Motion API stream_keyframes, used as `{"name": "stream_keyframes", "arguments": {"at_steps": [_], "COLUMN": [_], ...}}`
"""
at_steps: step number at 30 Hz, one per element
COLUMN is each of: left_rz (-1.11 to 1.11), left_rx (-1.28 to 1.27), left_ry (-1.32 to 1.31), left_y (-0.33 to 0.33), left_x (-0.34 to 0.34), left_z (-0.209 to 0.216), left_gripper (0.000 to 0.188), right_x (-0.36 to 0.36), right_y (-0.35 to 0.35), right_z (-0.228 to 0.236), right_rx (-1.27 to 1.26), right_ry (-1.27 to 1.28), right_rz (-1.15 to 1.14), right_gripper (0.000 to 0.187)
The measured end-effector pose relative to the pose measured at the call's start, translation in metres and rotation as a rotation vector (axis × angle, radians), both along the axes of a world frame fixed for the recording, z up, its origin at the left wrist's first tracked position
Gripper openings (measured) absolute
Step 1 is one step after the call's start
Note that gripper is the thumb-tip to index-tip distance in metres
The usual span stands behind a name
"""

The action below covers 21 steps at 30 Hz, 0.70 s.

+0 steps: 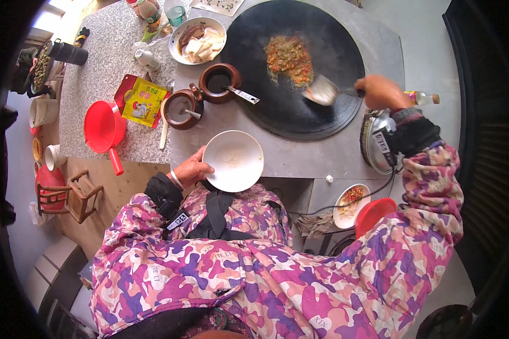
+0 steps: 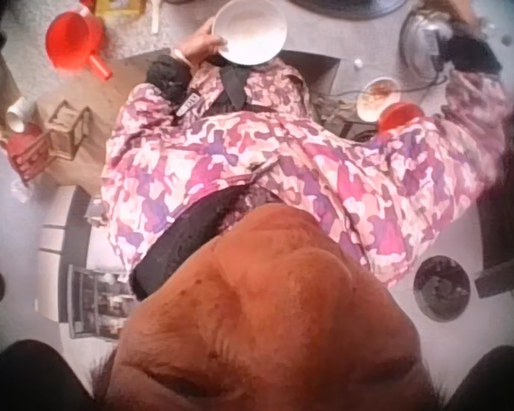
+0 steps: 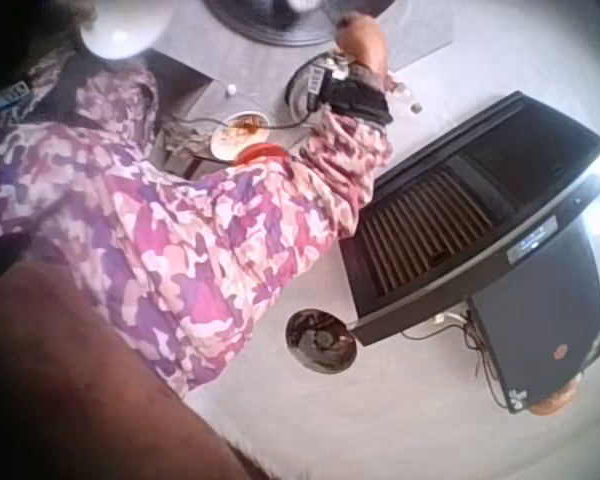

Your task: The person adds seasoning to a wok, stirs the contents, and transfers the cooked food into a bowl. They then add oil and tofu to the wok and stir-fry the tofu.

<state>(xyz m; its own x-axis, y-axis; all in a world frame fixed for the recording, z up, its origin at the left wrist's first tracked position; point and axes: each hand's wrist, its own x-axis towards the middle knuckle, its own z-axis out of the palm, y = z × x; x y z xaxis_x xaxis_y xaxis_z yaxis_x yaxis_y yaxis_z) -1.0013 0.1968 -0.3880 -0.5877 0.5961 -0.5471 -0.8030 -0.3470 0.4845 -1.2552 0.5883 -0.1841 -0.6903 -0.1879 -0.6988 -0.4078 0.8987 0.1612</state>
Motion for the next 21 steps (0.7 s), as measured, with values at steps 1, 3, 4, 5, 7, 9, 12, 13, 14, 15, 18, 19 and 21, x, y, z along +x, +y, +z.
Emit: {"name": "stream_keyframes", "arguments": {"at_steps": [1,3,4,5,7,9,12,13,14,15,18,19,21], "left_rz": [-0.014,-0.043,-0.021,-0.013,-0.001,0.005,-0.031,-0.027,-0.032,-0.018,-0.036,-0.054,-0.051], "left_rx": [-0.055,-0.024,-0.063,-0.061,-0.068,-0.012,-0.031,-0.084,-0.074,-0.136,-0.079,-0.079,-0.062], "left_ry": [-0.020,0.010,-0.004,-0.001,-0.002,0.030,0.047,0.006,0.005,-0.037,0.006,-0.011,0.011], "left_y": [-0.013,-0.037,-0.038,-0.034,0.001,0.071,0.131,0.133,0.130,0.120,0.090,0.086,0.085], "left_x": [0.003,0.008,0.009,0.008,0.002,-0.014,-0.033,-0.037,-0.039,-0.040,-0.041,-0.043,-0.047], "left_z": [0.003,0.012,0.016,0.018,0.018,0.007,-0.003,-0.004,-0.002,0.000,0.009,0.009,0.009], "left_gripper": [0.074,0.073,0.068,0.064,0.058,0.057,0.056,0.061,0.065,0.070,0.069,0.068,0.069], "right_x": [0.001,0.005,0.007,0.008,0.010,0.002,-0.015,-0.018,-0.020,-0.021,-0.015,-0.008,0.012], "right_y": [-0.005,-0.018,-0.022,-0.021,-0.007,0.036,0.095,0.105,0.110,0.112,0.105,0.105,0.101], "right_z": [0.008,0.006,-0.004,-0.018,-0.056,-0.076,-0.070,-0.063,-0.050,-0.037,-0.004,0.001,-0.016], "right_rx": [0.093,0.160,0.182,0.188,0.003,-0.015,0.000,-0.052,-0.115,-0.248,-0.145,-0.168,-0.228], "right_ry": [-0.026,-0.006,0.045,0.112,0.338,0.463,0.488,0.418,0.384,0.370,0.025,-0.070,-0.106], "right_rz": [0.019,0.071,0.095,0.131,0.105,0.098,0.213,0.223,0.257,0.332,0.111,-0.042,-0.269], "right_gripper": [0.049,0.049,0.048,0.048,0.041,0.040,0.045,0.045,0.045,0.046,0.042,0.044,0.052]}}
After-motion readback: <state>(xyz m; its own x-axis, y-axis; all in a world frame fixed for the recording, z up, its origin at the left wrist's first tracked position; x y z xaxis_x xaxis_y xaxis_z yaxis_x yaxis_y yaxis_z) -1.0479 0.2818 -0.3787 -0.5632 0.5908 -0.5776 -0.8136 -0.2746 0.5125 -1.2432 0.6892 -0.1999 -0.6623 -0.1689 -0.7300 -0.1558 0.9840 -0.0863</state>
